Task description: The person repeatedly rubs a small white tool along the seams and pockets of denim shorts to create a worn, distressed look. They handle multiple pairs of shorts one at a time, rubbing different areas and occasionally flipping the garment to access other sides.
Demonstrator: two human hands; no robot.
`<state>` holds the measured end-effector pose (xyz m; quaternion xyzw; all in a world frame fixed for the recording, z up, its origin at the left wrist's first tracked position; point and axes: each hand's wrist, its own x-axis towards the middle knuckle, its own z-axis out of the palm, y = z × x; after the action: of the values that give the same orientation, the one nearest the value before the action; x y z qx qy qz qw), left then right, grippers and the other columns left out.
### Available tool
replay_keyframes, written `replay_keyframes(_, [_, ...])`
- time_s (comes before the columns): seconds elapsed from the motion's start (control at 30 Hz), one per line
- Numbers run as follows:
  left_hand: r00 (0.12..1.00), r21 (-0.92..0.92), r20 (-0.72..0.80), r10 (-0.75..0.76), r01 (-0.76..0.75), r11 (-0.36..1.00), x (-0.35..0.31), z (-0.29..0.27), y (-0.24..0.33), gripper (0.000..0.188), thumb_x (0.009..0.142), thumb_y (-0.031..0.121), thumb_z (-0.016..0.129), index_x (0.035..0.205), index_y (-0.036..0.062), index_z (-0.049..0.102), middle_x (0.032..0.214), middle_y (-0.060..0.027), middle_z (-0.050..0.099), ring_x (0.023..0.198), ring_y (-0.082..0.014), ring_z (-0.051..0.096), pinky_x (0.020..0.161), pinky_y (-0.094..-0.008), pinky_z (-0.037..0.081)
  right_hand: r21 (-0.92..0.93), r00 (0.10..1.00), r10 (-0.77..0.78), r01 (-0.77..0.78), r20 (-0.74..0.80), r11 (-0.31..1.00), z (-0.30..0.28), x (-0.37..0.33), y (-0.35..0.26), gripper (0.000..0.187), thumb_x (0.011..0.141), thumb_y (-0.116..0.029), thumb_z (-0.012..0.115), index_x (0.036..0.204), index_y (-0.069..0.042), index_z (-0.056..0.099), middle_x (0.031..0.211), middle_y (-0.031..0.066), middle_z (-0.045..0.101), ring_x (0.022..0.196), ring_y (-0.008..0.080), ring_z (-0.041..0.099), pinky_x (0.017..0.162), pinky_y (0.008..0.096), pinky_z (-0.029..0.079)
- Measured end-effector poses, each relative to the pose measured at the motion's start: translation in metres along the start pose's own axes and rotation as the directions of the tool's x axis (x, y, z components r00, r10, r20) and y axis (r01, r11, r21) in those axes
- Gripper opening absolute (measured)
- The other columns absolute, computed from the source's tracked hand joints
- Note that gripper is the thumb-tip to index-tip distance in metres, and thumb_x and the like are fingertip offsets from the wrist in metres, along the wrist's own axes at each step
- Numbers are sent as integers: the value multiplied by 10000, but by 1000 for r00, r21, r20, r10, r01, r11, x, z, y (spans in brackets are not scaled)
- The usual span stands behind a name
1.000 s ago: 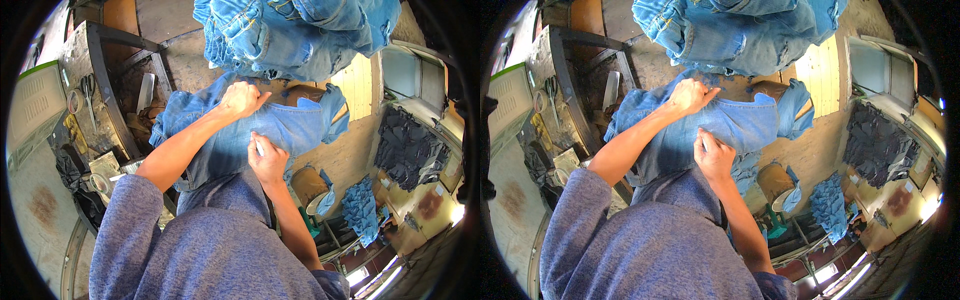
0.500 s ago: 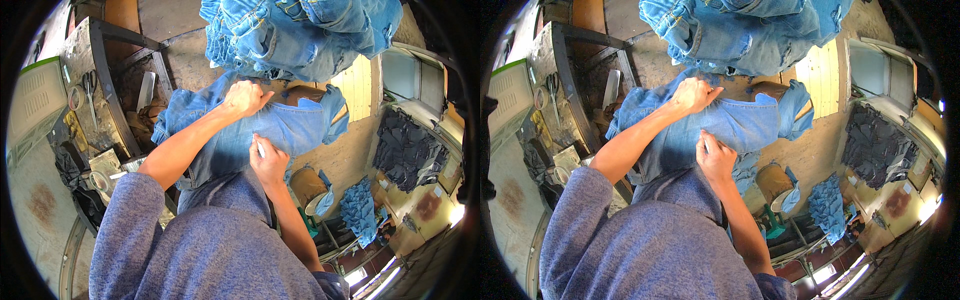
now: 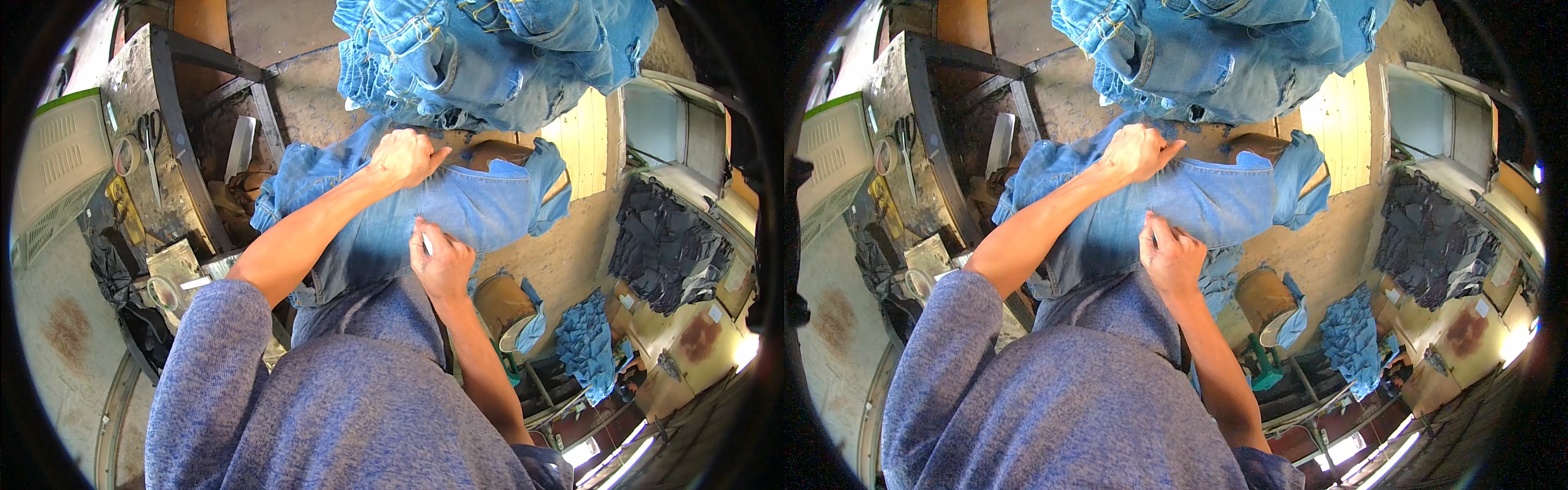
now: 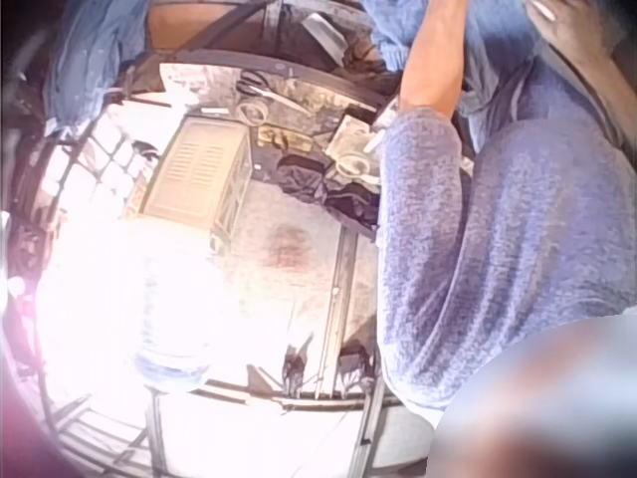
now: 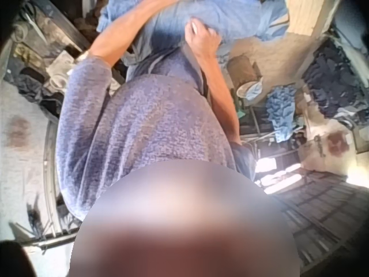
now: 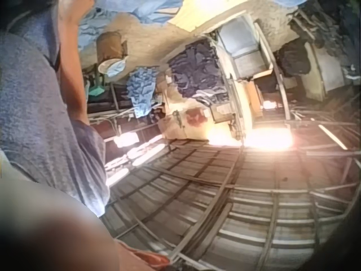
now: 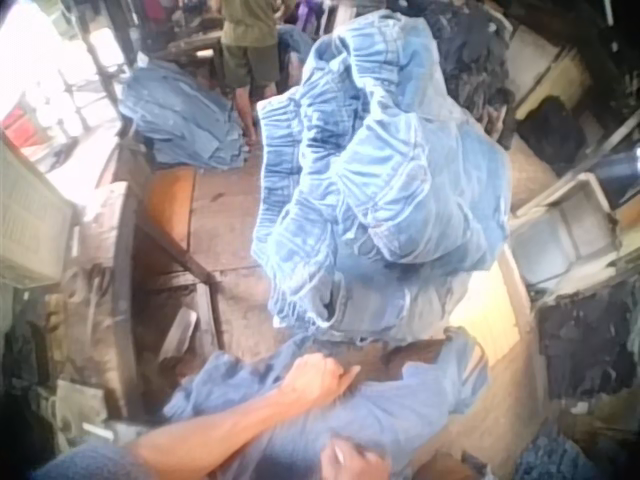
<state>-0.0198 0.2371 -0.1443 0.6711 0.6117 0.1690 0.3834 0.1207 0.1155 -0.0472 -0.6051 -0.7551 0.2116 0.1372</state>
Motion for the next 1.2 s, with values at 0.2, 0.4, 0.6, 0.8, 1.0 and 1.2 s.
replay_keyframes(0.2, [995, 17, 81, -57, 56, 998, -1, -2, -2, 551, 983, 501, 663, 715, 37, 789, 721, -235, 725, 740, -440, 739, 751, -510, 606, 37, 998, 60, -61, 25, 997, -5, -3, -3, 69, 866, -108, 787, 927, -113, 755, 711, 126, 737, 564, 299, 706, 526, 394, 532])
replay_keyframes(0.4, [972, 18, 225, -66, 63, 998, 2, -15, 7, 661, 988, 628, 598, 823, 17, 790, 850, -270, 738, 874, -439, 744, 843, -519, 595, -96, 996, 55, -48, 75, 994, -9, -3, -8, 91, 878, -107, 770, 968, -98, 760, 697, 140, 722, 552, 291, 697, 534, 374, 536])
replay_keyframes(0.6, [875, -87, 470, -117, 178, 980, -58, -98, -37, 902, 859, 760, 715, 1388, 40, 591, 1414, -293, 599, 1321, -411, 602, 1078, -487, 501, 284, 946, 319, -323, 62, 902, -35, -25, -19, 96, 904, -94, 788, 991, -64, 762, 674, 130, 709, 547, 194, 711, 533, 288, 509])
replay_keyframes(0.8, [744, -305, 665, 71, 184, 935, -100, -117, -97, 719, 872, 638, 795, 1284, 53, 733, 1121, -180, 756, 972, -287, 690, 886, -423, 545, 318, 994, 102, -105, 25, 942, -5, -42, -61, 120, 903, -76, 785, 1021, -72, 762, 819, 110, 792, 666, 201, 776, 587, 294, 560])
replay_keyframes(1.0, [920, -180, 389, 54, 18, 983, -87, -131, -109, 410, 923, 411, 818, 845, 10, 771, 594, -217, 481, 522, -269, 471, 569, -443, 441, 107, 998, -63, 61, 15, 992, 22, -29, -81, 146, 876, -91, 796, 1017, -113, 761, 786, 96, 775, 636, 243, 751, 546, 343, 543])
replay_keyframes(1.2, [958, -243, 273, 84, -16, 970, -91, -135, -101, 394, 906, 308, 842, 787, -43, 705, 617, -226, 489, 539, -247, 378, 555, -440, 408, 28, 999, -47, 47, 7, 999, 46, -4, -94, 99, 918, -148, 754, 1017, -152, 748, 648, 64, 706, 538, 259, 695, 492, 379, 506])
